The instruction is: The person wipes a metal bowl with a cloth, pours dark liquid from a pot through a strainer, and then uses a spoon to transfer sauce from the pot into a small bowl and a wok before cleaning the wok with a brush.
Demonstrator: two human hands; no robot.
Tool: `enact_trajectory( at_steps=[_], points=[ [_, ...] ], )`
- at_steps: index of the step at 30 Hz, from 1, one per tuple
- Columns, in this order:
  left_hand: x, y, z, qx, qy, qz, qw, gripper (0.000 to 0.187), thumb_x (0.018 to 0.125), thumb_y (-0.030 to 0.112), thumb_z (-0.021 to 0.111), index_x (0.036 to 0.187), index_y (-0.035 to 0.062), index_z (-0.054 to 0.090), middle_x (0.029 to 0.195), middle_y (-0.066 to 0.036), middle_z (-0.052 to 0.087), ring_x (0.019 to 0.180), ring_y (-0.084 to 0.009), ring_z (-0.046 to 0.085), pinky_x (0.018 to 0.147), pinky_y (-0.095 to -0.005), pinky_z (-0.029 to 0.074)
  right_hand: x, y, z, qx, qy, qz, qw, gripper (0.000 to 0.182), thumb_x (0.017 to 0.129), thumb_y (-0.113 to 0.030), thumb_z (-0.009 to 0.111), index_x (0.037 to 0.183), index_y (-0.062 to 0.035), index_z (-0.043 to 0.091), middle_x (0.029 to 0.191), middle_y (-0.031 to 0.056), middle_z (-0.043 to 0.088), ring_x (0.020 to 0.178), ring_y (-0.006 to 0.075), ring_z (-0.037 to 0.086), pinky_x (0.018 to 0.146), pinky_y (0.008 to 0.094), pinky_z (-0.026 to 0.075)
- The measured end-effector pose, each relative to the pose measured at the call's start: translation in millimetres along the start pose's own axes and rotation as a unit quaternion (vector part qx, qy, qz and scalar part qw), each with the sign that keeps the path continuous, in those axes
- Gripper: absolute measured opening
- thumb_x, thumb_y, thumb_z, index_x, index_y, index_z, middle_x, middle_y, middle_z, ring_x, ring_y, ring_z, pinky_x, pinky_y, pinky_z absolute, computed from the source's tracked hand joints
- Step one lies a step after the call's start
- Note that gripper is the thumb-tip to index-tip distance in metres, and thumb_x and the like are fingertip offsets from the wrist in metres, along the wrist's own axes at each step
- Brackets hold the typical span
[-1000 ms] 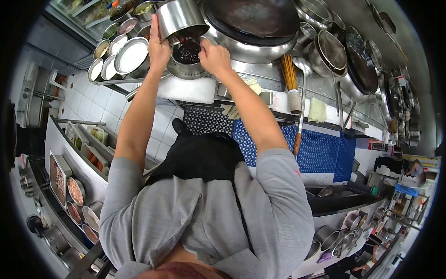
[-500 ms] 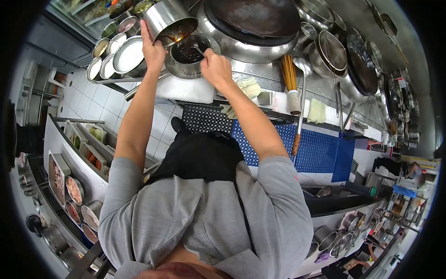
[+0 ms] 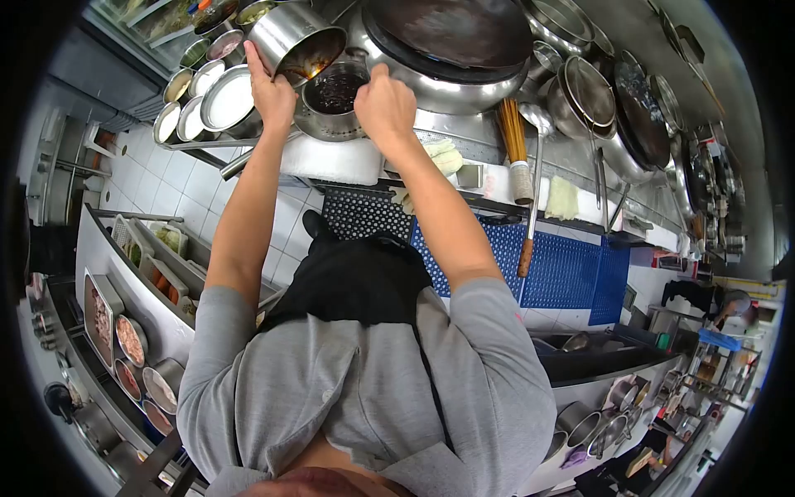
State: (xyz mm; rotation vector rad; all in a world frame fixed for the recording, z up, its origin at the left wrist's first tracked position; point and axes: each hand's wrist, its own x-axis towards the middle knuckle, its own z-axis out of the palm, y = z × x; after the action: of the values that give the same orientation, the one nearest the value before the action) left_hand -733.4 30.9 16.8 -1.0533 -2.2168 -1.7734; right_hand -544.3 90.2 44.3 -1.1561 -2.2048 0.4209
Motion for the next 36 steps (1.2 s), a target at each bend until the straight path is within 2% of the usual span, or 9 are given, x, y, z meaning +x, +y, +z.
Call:
enact_trajectory(
  at_steps=[2, 4, 8, 11, 18, 23, 26, 31, 36],
  points=[
    [-4, 0, 2, -0.001, 0.013, 0.042, 0.999, 0.087, 0.083, -0.009, 0.049, 0.16, 0.0164, 0.017, 0.149, -0.027, 0.044, 0.13, -0.0442, 0.048, 0.11, -0.0465, 0.037, 6, 0, 4, 0.006, 0.006, -0.005, 1.0, 0.021, 0.085, -0.011, 0.059, 0.099, 0.0049, 0.061, 0.078, 0.0265, 0.069, 0.077, 0.0453, 0.068, 0.075, 0.054, 0.054],
    [-4, -2, 5, -0.014, 0.023, 0.032, 0.999, 0.088, 0.083, -0.009, 0.048, 0.161, 0.0172, 0.016, 0.151, -0.026, 0.042, 0.124, -0.0431, 0.054, 0.101, -0.0461, 0.047, 3, 2, 15, 0.016, -0.005, -0.018, 1.0, 0.021, 0.085, -0.012, 0.059, 0.098, 0.0041, 0.062, 0.079, 0.0276, 0.069, 0.077, 0.0458, 0.068, 0.077, 0.0548, 0.054],
    [-8, 24, -2, -0.134, -0.02, -0.093, 0.986, 0.09, 0.082, -0.009, 0.044, 0.161, 0.0198, 0.013, 0.154, -0.024, 0.039, 0.103, -0.0386, 0.067, 0.068, -0.0396, 0.062, -11, 15, 45, 0.041, -0.065, -0.005, 0.997, 0.022, 0.086, -0.012, 0.057, 0.101, 0.0011, 0.066, 0.085, 0.0274, 0.069, 0.083, 0.0464, 0.067, 0.08, 0.0538, 0.052],
    [-4, 14, 5, -0.15, 0.013, -0.108, 0.983, 0.09, 0.082, -0.009, 0.042, 0.161, 0.0216, 0.011, 0.155, -0.023, 0.037, 0.09, -0.0346, 0.071, 0.047, -0.0327, 0.059, -16, 25, 45, 0.039, -0.073, -0.017, 0.996, 0.023, 0.089, -0.014, 0.056, 0.104, 0.0007, 0.065, 0.086, 0.0278, 0.069, 0.083, 0.0466, 0.067, 0.08, 0.054, 0.052],
    [11, 17, -4, -0.065, -0.036, -0.104, 0.992, 0.089, 0.082, -0.007, 0.045, 0.161, 0.0179, 0.012, 0.136, -0.028, 0.055, 0.058, -0.0287, 0.067, 0.052, -0.0368, 0.056, -14, 3, -3, 0.061, -0.023, -0.071, 0.995, 0.019, 0.092, -0.014, 0.054, 0.102, 0.0, 0.061, 0.077, 0.0265, 0.068, 0.075, 0.0465, 0.067, 0.073, 0.0563, 0.052],
    [11, 25, 6, -0.023, -0.079, -0.059, 0.995, 0.088, 0.082, -0.005, 0.047, 0.161, 0.0165, 0.014, 0.108, -0.026, 0.066, 0.057, -0.0285, 0.066, 0.056, -0.0403, 0.056, 13, -13, 18, 0.116, 0.033, -0.113, 0.986, 0.019, 0.092, -0.015, 0.054, 0.107, -0.0032, 0.059, 0.075, 0.0259, 0.067, 0.074, 0.0454, 0.066, 0.068, 0.0556, 0.051],
    [11, 28, 10, -0.007, -0.089, -0.065, 0.994, 0.087, 0.082, -0.005, 0.047, 0.161, 0.0164, 0.016, 0.094, -0.025, 0.066, 0.057, -0.0293, 0.067, 0.061, -0.0443, 0.056, 11, 5, 48, 0.038, -0.019, -0.124, 0.991, 0.021, 0.089, -0.012, 0.056, 0.107, -0.0026, 0.055, 0.074, 0.0251, 0.067, 0.072, 0.045, 0.066, 0.066, 0.0566, 0.05],
    [11, 30, -1, -0.024, -0.087, -0.072, 0.993, 0.086, 0.081, -0.005, 0.046, 0.16, 0.0128, 0.018, 0.096, -0.026, 0.068, 0.06, -0.0292, 0.068, 0.054, -0.0411, 0.055, 14, 4, 56, 0.001, -0.059, -0.133, 0.989, 0.019, 0.086, -0.009, 0.057, 0.103, -0.0021, 0.054, 0.075, 0.0235, 0.067, 0.071, 0.0445, 0.066, 0.067, 0.0562, 0.051],
    [17, 18, 0, -0.071, -0.069, -0.087, 0.991, 0.087, 0.08, -0.007, 0.044, 0.16, 0.0142, 0.018, 0.139, -0.027, 0.051, 0.065, -0.0302, 0.069, 0.048, -0.0347, 0.055, 10, -5, 59, 0.071, 0.053, -0.214, 0.973, 0.014, 0.086, -0.012, 0.058, 0.095, -0.0029, 0.052, 0.072, 0.021, 0.066, 0.063, 0.0417, 0.067, 0.059, 0.0519, 0.054]
  ],
)
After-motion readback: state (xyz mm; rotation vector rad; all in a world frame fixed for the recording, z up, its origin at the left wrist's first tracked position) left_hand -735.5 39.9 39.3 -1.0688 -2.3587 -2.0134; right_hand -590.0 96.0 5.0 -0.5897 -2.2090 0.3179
